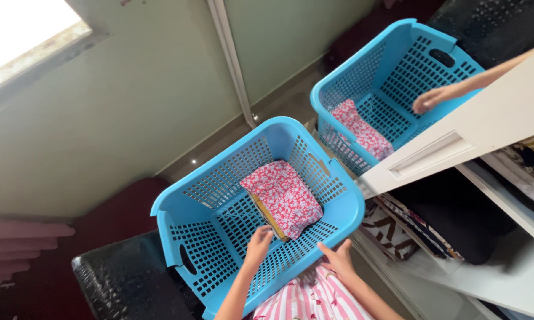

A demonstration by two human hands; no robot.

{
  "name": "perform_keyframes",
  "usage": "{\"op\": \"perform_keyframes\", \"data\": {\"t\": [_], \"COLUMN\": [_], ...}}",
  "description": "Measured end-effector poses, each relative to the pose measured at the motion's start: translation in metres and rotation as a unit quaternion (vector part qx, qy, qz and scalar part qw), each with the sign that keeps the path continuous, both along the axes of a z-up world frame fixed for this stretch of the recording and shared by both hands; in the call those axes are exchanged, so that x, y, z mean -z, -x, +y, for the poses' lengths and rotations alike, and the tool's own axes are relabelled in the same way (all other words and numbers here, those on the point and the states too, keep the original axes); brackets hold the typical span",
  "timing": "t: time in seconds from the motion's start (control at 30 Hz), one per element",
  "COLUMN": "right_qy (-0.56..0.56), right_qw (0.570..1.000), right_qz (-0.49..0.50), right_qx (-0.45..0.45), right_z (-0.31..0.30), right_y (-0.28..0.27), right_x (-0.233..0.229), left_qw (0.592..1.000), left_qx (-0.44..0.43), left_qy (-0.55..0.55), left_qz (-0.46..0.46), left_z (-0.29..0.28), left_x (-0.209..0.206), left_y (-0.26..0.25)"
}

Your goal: The person removes folded clothes from a white wardrobe shelf and places them into two blue laundry baskets. The person handles various garments including patterned shirts, solid-colored tops, and pants, moving them one by one from the shelf to the baskets.

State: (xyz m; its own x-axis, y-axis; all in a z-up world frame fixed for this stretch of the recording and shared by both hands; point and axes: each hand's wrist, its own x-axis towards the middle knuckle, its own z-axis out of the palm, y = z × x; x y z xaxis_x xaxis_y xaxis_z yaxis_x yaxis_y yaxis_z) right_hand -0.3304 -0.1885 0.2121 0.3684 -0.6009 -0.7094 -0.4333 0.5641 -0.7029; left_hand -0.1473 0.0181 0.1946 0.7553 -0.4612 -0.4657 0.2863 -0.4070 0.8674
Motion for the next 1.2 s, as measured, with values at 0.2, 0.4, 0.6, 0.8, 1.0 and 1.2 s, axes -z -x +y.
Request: {"op": "perform_keyframes", "data": {"t": [0.2, 0.4, 0.6, 0.8, 1.0, 1.2], "right_qy": [0.210, 0.036, -0.044, 0.144, 0.186, 0.197], "right_qw": [0.967, 0.996, 0.998, 0.983, 0.901, 0.833], "right_qz": [0.070, 0.043, -0.012, -0.094, -0.334, -0.395], "right_qx": [-0.124, -0.066, -0.033, 0.070, 0.203, 0.333], "right_z": [-0.006, -0.015, -0.037, -0.125, -0.201, -0.237], "right_y": [-0.023, -0.025, -0.008, 0.051, 0.142, 0.196], "right_x": [-0.009, -0.011, -0.017, -0.102, -0.243, -0.323], "left_qw": [0.998, 0.990, 0.992, 0.966, 0.829, 0.776], "left_qx": [0.040, 0.107, 0.108, 0.170, 0.370, 0.254], "left_qy": [-0.041, -0.086, -0.052, 0.186, 0.378, 0.394], "left_qz": [0.001, 0.022, -0.038, -0.054, 0.180, 0.422], "left_z": [0.020, 0.031, 0.001, -0.138, -0.294, -0.433], "left_x": [-0.011, -0.013, -0.015, -0.107, -0.285, -0.329], "left_y": [0.041, 0.083, 0.055, 0.001, 0.044, 0.115]}}
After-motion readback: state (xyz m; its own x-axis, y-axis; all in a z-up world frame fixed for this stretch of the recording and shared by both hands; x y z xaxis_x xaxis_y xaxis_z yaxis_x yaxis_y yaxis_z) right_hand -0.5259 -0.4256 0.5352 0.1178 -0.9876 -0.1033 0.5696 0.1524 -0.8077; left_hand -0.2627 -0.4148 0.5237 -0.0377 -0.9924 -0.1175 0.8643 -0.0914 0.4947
